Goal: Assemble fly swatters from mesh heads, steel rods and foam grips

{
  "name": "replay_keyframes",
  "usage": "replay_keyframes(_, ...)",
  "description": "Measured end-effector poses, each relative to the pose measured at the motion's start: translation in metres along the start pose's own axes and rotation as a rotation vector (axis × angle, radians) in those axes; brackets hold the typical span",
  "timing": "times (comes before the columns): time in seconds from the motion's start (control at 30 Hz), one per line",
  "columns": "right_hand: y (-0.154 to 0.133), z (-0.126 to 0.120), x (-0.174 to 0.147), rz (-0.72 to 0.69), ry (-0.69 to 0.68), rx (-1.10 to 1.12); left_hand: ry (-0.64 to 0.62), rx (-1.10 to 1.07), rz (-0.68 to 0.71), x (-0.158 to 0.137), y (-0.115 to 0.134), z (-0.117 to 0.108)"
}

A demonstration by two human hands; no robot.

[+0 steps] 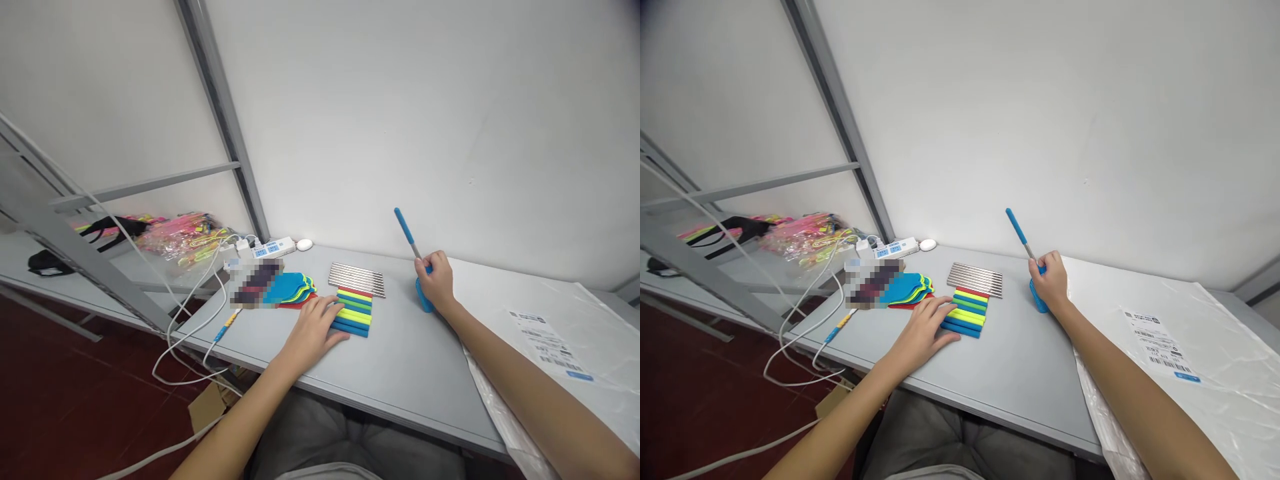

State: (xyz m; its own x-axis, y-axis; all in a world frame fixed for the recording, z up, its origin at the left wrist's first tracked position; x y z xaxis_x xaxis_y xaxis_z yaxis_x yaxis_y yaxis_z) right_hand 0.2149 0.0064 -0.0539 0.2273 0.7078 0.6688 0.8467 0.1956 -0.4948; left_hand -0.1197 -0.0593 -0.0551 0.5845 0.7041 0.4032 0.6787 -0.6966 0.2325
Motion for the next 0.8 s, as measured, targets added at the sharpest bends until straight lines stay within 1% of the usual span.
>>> replay_keyframes(0.13,-0.013,-0.010,-0.002,-0.082,0.037,0.076,-0.015,0.010,-0.016,0.001,0.004,-0.003)
replay_keyframes(0.23,-0.029,-0.017,-0.001,-0.135,0.040,0.110,-0.003,0.015,-0.027,0.002,0.004,-0.005)
replay_keyframes(0.33,-0.056,-0.029,0.007,-0.195,0.004,0.115,0.061,-0.030,-0.066,0.001,0.001,-0.008)
replay_keyframes(0.4,-0.079,-0.043,0.015,-0.247,-0.051,0.105,0.130,-0.130,-0.100,0.000,-0.001,-0.008)
replay_keyframes(0.43,-0.092,-0.051,0.018,-0.281,-0.095,0.099,0.175,-0.209,-0.122,0.001,-0.002,-0.008)
replay_keyframes(0.5,-0.117,-0.072,0.024,-0.349,-0.207,0.082,0.269,-0.435,-0.180,0.004,0.001,-0.009)
replay_keyframes(0.57,-0.140,-0.096,0.021,-0.460,-0.474,0.021,0.347,-0.737,-0.221,0.012,0.009,-0.011)
replay_keyframes(0.63,-0.155,-0.123,0.008,-0.513,-0.678,-0.112,0.418,-1.082,-0.233,0.024,0.022,-0.017)
replay_keyframes(0.67,-0.159,-0.135,-0.002,-0.495,-0.747,-0.181,0.454,-1.253,-0.234,0.030,0.031,-0.021)
replay_keyframes(0.7,-0.162,-0.147,-0.015,-0.477,-0.819,-0.215,0.520,-1.411,-0.268,0.035,0.040,-0.025)
replay_keyframes(0.73,-0.163,-0.157,-0.030,-0.436,-0.882,-0.230,0.583,-1.518,-0.299,0.038,0.050,-0.029)
replay_keyframes(0.77,-0.164,-0.165,-0.047,-0.380,-0.915,-0.231,0.609,-1.565,-0.320,0.038,0.061,-0.032)
replay_keyframes(0.8,-0.164,-0.172,-0.064,-0.314,-0.915,-0.227,0.586,-1.570,-0.327,0.036,0.073,-0.034)
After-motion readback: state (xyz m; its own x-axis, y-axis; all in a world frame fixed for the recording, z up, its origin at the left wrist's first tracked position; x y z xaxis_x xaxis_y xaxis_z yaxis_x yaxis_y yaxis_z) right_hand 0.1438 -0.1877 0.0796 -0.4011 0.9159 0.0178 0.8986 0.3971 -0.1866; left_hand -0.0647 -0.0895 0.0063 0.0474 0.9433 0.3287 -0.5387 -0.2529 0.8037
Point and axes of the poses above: each hand's wrist, its own x-axis towards the middle knuckle, its own z-axis out of the palm, y = z × x, the point moved 1 cm from there along x, towards the middle knuckle, and after that the axes turned 2 degrees about -y, right-handed, at the moved point
